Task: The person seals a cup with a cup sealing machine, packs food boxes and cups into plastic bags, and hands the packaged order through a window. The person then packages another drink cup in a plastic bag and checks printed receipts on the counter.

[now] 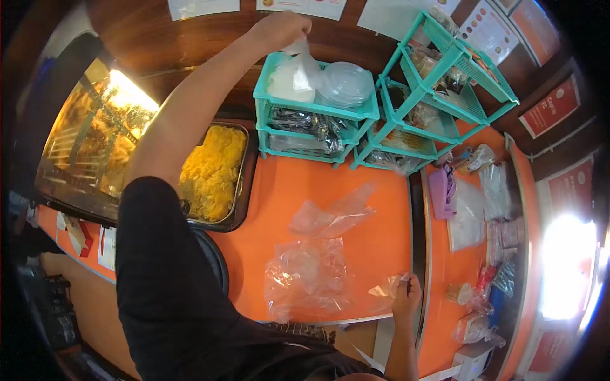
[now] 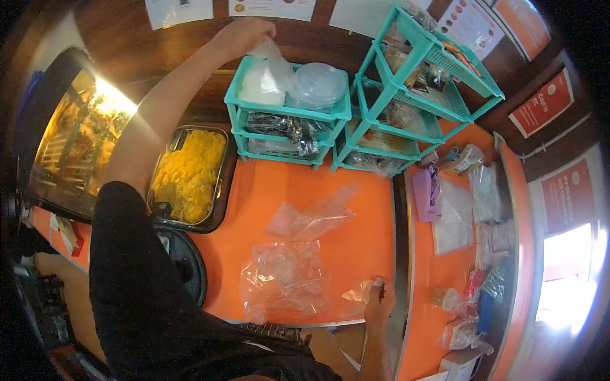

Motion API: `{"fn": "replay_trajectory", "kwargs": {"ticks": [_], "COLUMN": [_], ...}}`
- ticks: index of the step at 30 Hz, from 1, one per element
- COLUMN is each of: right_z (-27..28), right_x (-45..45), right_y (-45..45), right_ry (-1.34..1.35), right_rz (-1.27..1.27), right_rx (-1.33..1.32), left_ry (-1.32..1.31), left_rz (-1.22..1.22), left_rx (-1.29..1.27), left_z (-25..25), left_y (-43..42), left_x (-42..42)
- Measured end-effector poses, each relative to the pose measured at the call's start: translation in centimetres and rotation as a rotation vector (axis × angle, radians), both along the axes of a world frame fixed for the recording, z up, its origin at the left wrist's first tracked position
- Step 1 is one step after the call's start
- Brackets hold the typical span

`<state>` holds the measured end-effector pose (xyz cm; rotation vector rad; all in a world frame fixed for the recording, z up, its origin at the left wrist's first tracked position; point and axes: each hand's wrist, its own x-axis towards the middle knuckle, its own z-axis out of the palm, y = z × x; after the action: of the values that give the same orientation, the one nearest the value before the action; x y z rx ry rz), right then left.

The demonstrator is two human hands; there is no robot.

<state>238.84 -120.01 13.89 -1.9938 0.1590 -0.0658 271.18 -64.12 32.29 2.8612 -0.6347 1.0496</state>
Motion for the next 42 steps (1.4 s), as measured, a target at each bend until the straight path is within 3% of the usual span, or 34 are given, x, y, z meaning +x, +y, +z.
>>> {"fn": "replay_trajectory", "kwargs": {"ticks": [2, 5, 6, 8, 10, 11, 12, 13, 14, 18, 19, 22, 23, 26, 29, 32, 33, 36, 38, 39, 42], "right_z": [0.6, 2.6, 4.0, 9.0, 10.5, 13.3, 14.8, 16.6, 16.5, 17.0, 17.2, 18.5, 18.8, 20.1, 22.0, 23.6, 24.0, 23.0, 21.4, 20.5, 17.3], "right_x": [2.0, 5.7, 7.7, 11.1, 16.4, 18.0, 19.7, 22.2, 24.6, 32.4, 33.5, 36.1, 36.5, 37.1, 36.8, 36.5, 36.0, 34.3, 31.9, 29.8, 24.6], "right_y": [1.4, 3.1, 4.0, 8.5, 12.4, 15.0, 19.5, 22.0, 24.9, 32.0, 33.0, 33.0, 32.6, 31.7, 30.2, 27.2, 25.9, 22.3, 19.6, 18.5, 15.0], "right_ry": [-0.037, -0.056, -0.028, -0.175, -0.356, -0.178, -0.357, -0.403, -0.795, -0.781, -0.765, -0.606, -0.576, -0.491, -0.464, -0.576, -0.601, -0.494, -0.334, -0.233, -0.008], "right_rz": [0.084, 0.22, 0.29, 0.354, 0.314, 0.356, 0.365, 0.43, 0.442, 0.506, 0.564, 0.572, 0.588, 0.562, 0.416, 0.334, 0.345, 0.375, 0.494, 0.608, 0.75], "right_rx": [0.021, 0.134, 0.159, 0.165, 0.172, 0.234, 0.293, -0.034, -0.169, -0.341, -0.386, -0.345, -0.292, -0.13, -0.018, 0.036, 0.057, 0.218, 0.31, 0.327, 0.312], "left_ry": [-0.077, 0.04, 0.054, 0.08, 0.129, 0.151, 0.158, 0.167, 0.176, 0.208, 0.282, -0.527, -0.644, -0.286, 0.137, 0.448, 0.377, -0.262, -0.388, -0.437, -0.127], "left_rz": [-0.023, 0.053, 0.05, 0.056, 0.008, -0.019, -0.038, -0.059, -0.079, -0.298, -0.238, -0.011, 0.104, -0.198, 0.224, 0.378, 0.367, 0.167, -0.095, -0.22, -0.301], "left_rx": [-0.201, -0.334, -0.339, -0.34, -0.394, -0.423, -0.407, -0.389, -0.368, -0.429, -0.458, -0.128, -0.133, 0.097, 0.171, 0.168, 0.106, -0.494, -0.768, -0.909, -0.922], "left_z": [1.5, 2.9, 3.1, 3.7, 3.6, 3.6, 3.9, 4.0, 4.2, 4.4, 5.0, 4.0, 2.7, -4.0, -8.7, -10.1, -10.0, -8.6, -6.3, -5.8, -6.6], "left_y": [0.2, -1.4, -2.0, -2.8, -2.9, -3.1, -3.5, -4.2, -4.7, -5.7, -6.1, -6.3, -7.1, -8.0, -7.9, -6.7, -6.8, -9.9, -14.7, -17.0, -21.4], "left_x": [-0.1, -2.0, -2.6, -3.9, -4.1, -4.1, -4.4, -5.0, -5.5, -6.0, -6.9, -7.6, -8.8, -8.4, -5.9, -4.4, -4.7, -8.1, -12.2, -13.7, -15.9]}}
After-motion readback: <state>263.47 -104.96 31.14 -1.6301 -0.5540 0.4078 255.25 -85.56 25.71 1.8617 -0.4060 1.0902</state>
